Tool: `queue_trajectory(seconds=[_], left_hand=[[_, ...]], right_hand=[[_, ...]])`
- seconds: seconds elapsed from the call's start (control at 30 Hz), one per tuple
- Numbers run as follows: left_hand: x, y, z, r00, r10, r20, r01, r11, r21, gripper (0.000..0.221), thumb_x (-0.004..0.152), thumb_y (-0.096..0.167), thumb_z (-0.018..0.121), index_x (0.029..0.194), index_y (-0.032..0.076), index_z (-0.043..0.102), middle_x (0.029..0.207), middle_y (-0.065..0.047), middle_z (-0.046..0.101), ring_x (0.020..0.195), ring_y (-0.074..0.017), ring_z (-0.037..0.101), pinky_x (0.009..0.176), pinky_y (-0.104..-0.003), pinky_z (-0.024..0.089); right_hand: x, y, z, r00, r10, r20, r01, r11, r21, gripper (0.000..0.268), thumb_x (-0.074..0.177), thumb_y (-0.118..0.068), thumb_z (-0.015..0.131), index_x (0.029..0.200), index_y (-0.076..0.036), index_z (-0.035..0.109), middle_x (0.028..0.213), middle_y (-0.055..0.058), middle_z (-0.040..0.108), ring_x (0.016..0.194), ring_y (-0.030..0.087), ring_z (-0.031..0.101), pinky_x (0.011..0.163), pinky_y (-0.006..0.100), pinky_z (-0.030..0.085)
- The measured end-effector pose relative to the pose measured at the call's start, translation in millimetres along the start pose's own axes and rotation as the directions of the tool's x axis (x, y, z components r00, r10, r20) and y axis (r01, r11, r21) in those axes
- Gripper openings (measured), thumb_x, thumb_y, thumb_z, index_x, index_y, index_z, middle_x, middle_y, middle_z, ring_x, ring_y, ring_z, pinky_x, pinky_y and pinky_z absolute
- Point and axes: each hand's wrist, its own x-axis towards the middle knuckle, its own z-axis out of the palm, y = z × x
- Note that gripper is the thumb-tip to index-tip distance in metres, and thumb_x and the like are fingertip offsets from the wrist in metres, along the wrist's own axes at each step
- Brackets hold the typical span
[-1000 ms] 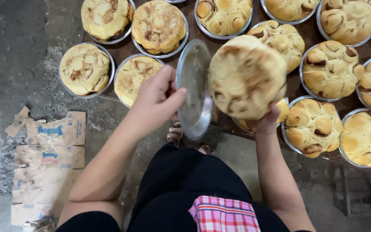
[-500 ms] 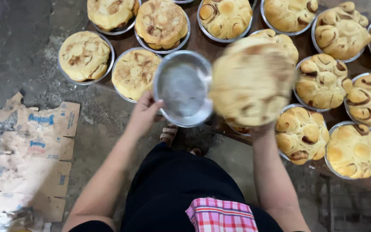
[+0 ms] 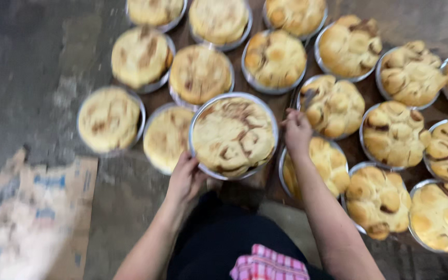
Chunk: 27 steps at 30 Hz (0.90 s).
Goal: The person uses a spoon to loosen several baked bread loaves from their individual round metal pans and moves the pans around on a wooden table.
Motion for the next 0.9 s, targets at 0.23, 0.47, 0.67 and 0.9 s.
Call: queue_trajectory(seconds=[0.23, 0.47, 0.67, 0.9], left_hand=[[91.5, 60.4, -6.1, 0.997, 0.079, -0.007, -0.079, 0.997, -0.006, 0.016, 0.102, 0.009, 0.05, 0.118, 0.009, 0.051, 0.118, -0.012, 0.067, 0.104, -0.0245, 0.07, 0.083, -0.042, 0.063], [176.1, 85.0, 26.0, 0.993, 0.095, -0.072, -0.091, 0.994, 0.053, 0.024, 0.102, 0.008, 0.052, 0.126, 0.008, 0.052, 0.117, -0.008, 0.067, 0.099, -0.0181, 0.067, 0.077, -0.035, 0.056], [233.2, 38.8, 74.9, 0.997, -0.075, -0.014, 0.075, 0.997, 0.013, 0.024, 0.1, 0.01, 0.056, 0.123, 0.005, 0.053, 0.109, -0.012, 0.068, 0.095, -0.0242, 0.07, 0.082, -0.044, 0.063], [281.4, -77.9, 93.9, 0.986, -0.13, -0.103, 0.136, 0.989, 0.051, 0.018, 0.1, 0.009, 0.054, 0.115, 0.003, 0.047, 0.106, -0.013, 0.067, 0.093, -0.0274, 0.071, 0.076, -0.047, 0.064]], right_hand=[[96.9, 65.5, 55.6, 0.791, 0.583, 0.187, -0.549, 0.539, 0.639, 0.034, 0.101, -0.02, 0.044, 0.135, -0.019, 0.047, 0.097, 0.007, 0.076, 0.037, 0.01, 0.034, 0.033, 0.027, 0.026], [54.4, -2.4, 64.2, 0.855, 0.518, 0.041, -0.372, 0.555, 0.745, 0.023, 0.1, -0.013, 0.061, 0.119, -0.015, 0.049, 0.07, -0.002, 0.049, 0.04, 0.008, 0.033, 0.035, 0.027, 0.025], [-91.7, -56.2, 16.9, 0.774, 0.631, 0.05, -0.538, 0.615, 0.576, 0.021, 0.097, -0.008, 0.063, 0.111, -0.011, 0.047, 0.061, -0.005, 0.041, 0.039, 0.007, 0.032, 0.033, 0.027, 0.023], [-170.7, -40.4, -23.5, 0.695, 0.7, 0.162, -0.673, 0.555, 0.489, 0.023, 0.095, -0.004, 0.061, 0.114, -0.008, 0.049, 0.077, 0.001, 0.064, 0.051, 0.005, 0.051, 0.044, 0.023, 0.04]])
